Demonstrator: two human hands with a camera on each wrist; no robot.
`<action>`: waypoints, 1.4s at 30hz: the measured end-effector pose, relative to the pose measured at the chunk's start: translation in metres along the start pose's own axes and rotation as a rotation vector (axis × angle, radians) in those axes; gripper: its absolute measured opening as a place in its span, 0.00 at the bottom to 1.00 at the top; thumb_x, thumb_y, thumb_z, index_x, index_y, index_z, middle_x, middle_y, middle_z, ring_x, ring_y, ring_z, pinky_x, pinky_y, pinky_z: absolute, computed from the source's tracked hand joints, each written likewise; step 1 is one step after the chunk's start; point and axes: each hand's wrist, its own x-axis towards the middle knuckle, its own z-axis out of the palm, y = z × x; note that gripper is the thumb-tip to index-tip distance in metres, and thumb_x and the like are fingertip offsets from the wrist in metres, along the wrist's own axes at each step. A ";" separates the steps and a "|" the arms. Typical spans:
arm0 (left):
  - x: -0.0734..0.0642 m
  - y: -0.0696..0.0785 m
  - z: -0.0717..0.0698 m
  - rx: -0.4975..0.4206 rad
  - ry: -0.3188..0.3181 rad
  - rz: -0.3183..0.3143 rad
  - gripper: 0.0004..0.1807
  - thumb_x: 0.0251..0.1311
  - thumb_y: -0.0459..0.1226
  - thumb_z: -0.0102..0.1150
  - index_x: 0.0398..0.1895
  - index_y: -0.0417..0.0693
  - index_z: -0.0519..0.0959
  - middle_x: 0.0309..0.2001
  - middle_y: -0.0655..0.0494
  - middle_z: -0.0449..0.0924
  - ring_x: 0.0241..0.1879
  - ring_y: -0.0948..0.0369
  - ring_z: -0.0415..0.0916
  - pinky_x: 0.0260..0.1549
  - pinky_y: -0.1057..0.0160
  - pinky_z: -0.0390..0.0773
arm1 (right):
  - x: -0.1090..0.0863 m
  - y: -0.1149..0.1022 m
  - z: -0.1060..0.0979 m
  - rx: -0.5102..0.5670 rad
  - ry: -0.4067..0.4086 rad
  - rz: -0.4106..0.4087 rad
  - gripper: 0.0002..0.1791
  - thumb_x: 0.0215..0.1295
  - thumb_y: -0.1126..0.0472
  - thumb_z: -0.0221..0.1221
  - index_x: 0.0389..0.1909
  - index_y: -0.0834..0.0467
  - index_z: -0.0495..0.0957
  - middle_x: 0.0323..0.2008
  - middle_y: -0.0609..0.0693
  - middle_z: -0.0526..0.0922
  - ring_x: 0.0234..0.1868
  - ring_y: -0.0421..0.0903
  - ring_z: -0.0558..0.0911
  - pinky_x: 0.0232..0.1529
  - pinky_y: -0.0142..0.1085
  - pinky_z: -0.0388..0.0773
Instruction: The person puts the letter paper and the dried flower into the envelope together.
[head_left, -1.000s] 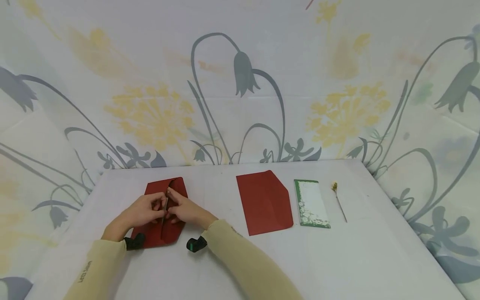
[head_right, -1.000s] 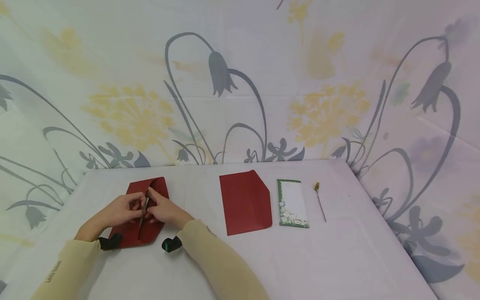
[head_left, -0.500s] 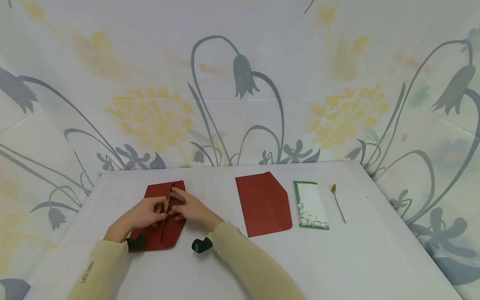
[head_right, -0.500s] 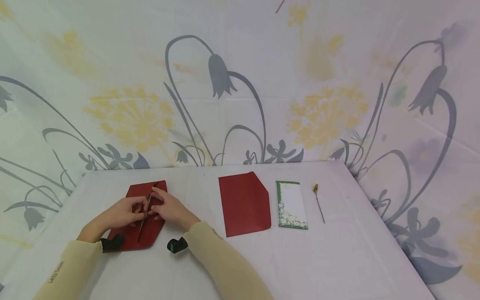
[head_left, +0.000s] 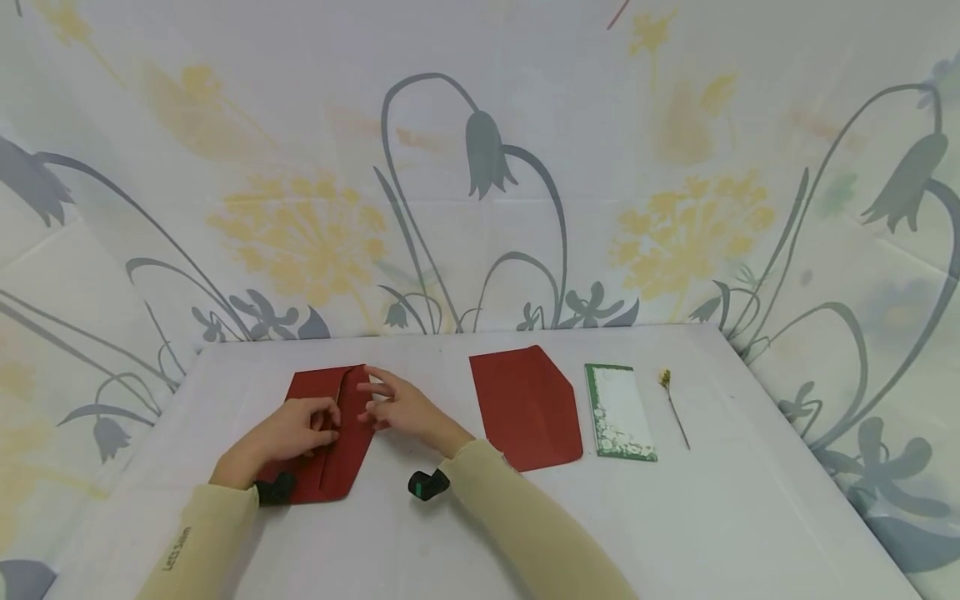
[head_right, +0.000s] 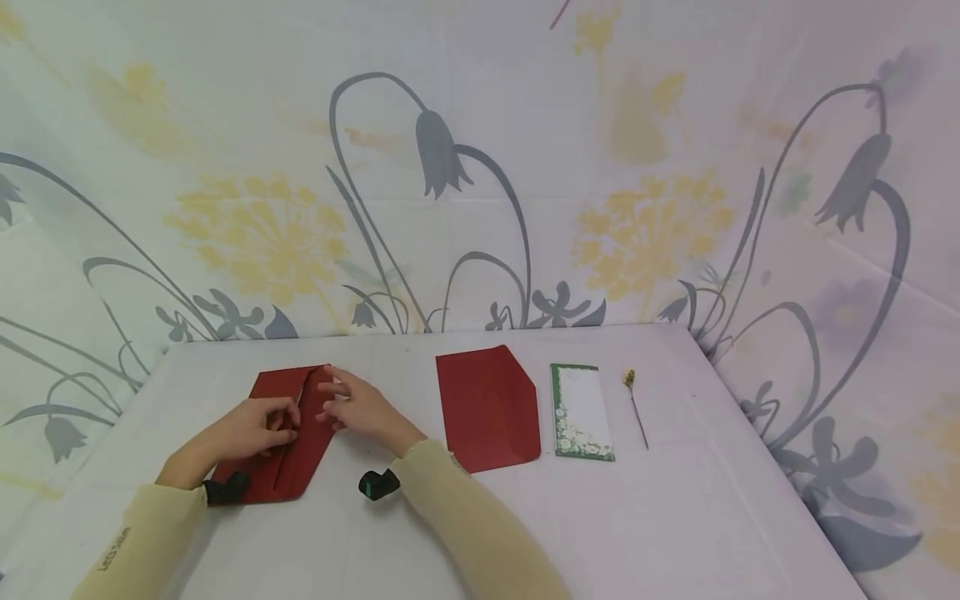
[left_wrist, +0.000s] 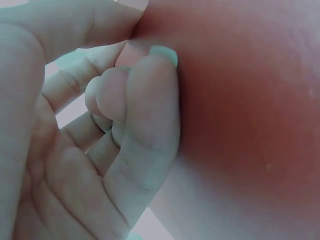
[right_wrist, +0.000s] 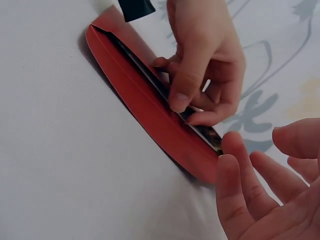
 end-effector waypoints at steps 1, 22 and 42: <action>0.000 0.000 0.001 0.000 0.001 0.000 0.06 0.61 0.31 0.64 0.37 0.44 0.77 0.21 0.54 0.67 0.16 0.60 0.72 0.20 0.62 0.77 | -0.001 0.000 -0.002 0.000 0.003 -0.002 0.34 0.74 0.68 0.51 0.78 0.51 0.55 0.68 0.49 0.72 0.46 0.43 0.84 0.45 0.37 0.81; -0.004 -0.003 0.005 0.012 0.038 -0.043 0.09 0.59 0.33 0.68 0.39 0.47 0.78 0.21 0.54 0.66 0.15 0.61 0.71 0.21 0.61 0.76 | -0.033 -0.001 -0.044 -0.060 0.095 -0.017 0.36 0.72 0.65 0.55 0.78 0.49 0.55 0.60 0.47 0.78 0.46 0.45 0.85 0.49 0.40 0.80; 0.001 -0.004 0.007 -0.009 0.040 -0.084 0.09 0.59 0.32 0.68 0.39 0.47 0.77 0.23 0.53 0.66 0.18 0.60 0.71 0.22 0.59 0.77 | -0.109 0.013 -0.126 -0.140 0.256 -0.033 0.33 0.73 0.67 0.55 0.76 0.53 0.58 0.59 0.56 0.78 0.45 0.50 0.85 0.47 0.40 0.81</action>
